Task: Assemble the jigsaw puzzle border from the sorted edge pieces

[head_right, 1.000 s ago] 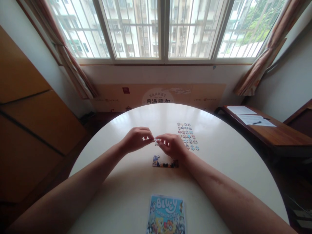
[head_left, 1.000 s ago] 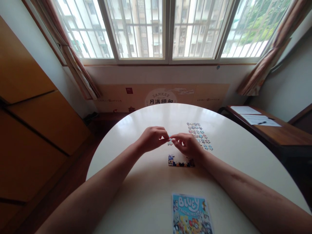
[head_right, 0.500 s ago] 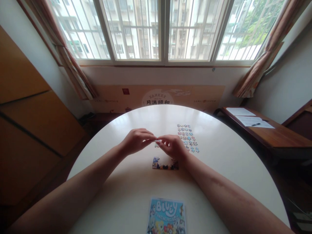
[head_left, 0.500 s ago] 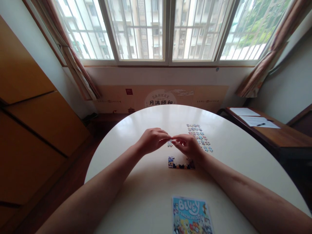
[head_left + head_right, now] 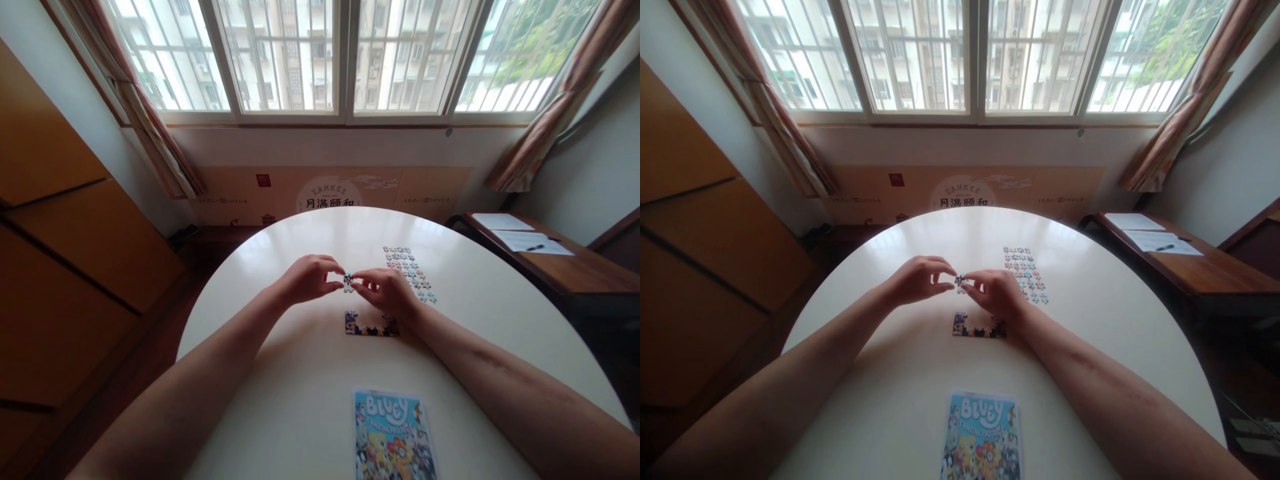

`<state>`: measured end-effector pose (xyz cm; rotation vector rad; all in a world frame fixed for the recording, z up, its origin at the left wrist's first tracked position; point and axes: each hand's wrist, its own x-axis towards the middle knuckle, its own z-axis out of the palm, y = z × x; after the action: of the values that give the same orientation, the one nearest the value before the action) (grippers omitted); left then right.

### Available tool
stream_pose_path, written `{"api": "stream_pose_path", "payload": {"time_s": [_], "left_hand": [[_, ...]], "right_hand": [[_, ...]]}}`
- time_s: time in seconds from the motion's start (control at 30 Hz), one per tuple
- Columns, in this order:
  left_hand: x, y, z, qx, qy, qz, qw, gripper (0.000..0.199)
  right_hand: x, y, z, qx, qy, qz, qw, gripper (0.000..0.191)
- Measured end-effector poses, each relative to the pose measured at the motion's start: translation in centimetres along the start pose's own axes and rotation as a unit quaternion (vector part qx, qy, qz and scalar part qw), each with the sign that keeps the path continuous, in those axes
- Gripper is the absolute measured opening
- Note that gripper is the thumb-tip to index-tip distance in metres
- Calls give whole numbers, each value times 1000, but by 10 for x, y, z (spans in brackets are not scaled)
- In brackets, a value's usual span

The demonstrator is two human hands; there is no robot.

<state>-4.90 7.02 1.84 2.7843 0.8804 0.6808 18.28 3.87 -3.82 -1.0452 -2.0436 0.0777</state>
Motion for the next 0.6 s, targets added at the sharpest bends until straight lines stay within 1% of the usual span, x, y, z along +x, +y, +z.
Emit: {"api": "stream_pose_path", "payload": {"time_s": [0.17,0.33,0.5,0.6], "left_hand": [[4,2,8,-12,19,16,1000,11],[7,0,11,-6,18,19,1000,14],[6,3,11,-2,15,17,1000,16],[6,3,12,-5,9,20,1000,15]], "right_hand": [[-3,3,-3,-8,-26,6,1000,22],[-2,4,-6,-2,-44,21,999,23],[-1,2,-6,15,-19,-12,1000,17],[-1,3,-5,29,-28,-28,999,14]]}}
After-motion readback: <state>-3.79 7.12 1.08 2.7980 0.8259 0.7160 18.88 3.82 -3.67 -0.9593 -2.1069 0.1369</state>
